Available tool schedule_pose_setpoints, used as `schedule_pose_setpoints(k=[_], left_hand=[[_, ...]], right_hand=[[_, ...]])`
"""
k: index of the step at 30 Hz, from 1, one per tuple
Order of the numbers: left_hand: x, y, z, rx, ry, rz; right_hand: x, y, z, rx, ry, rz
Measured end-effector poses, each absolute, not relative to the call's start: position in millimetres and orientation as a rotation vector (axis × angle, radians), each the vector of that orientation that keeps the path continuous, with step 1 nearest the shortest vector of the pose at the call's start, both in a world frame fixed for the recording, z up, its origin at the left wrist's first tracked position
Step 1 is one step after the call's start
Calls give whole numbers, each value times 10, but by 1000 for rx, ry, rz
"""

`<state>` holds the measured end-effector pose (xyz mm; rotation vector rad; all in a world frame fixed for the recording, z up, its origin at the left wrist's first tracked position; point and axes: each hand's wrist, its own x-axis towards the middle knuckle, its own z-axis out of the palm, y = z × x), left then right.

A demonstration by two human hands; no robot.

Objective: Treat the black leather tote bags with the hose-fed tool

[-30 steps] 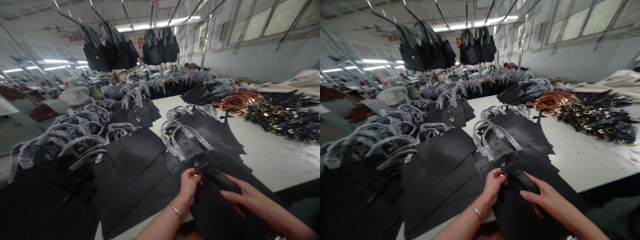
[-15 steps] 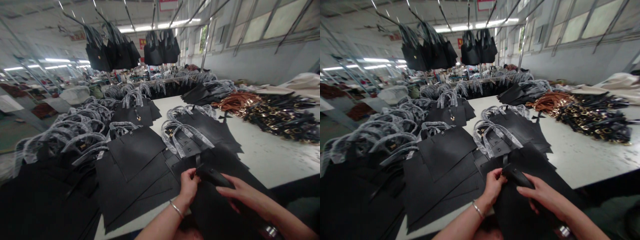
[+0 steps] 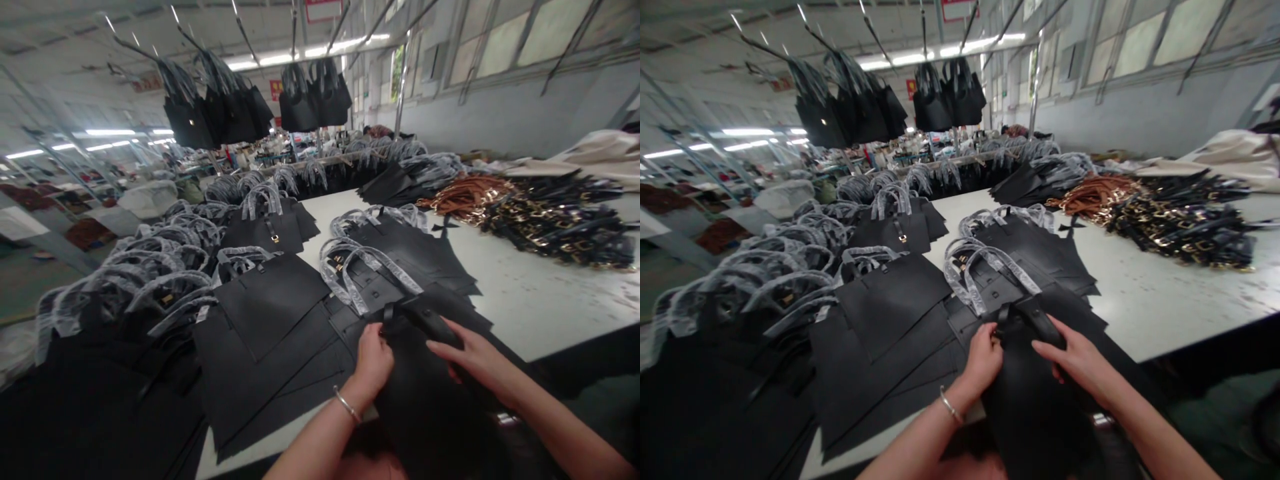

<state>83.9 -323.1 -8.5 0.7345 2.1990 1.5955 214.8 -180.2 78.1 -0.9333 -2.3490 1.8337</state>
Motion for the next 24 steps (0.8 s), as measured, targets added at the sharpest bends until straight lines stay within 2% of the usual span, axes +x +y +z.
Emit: schedule_pose_setpoints(k=[2,4,8,12,16,24], left_hand=[[729,-3211,22,911,2506,1456],[600,-3128,129,1023,2615,1271],[344,-2870,260,1053,2550,892],[146,-2715,295,1092,2470,823],[10,-2640,530,1203,2422,975],[-333,-2787,1796,1686,2152,1768]], right_hand=[[2183,-1729,769,-976,-2334,1741],[2267,-1660,748,-991,-2305,1730],[2512,-1617,681,-1053,-2224,1737],[2772,-1582,564,-1160,-2175,1703],[3018,-1445,523,-1264,-2076,1644],[3278,-1156,845,-1397,-1869,1379]])
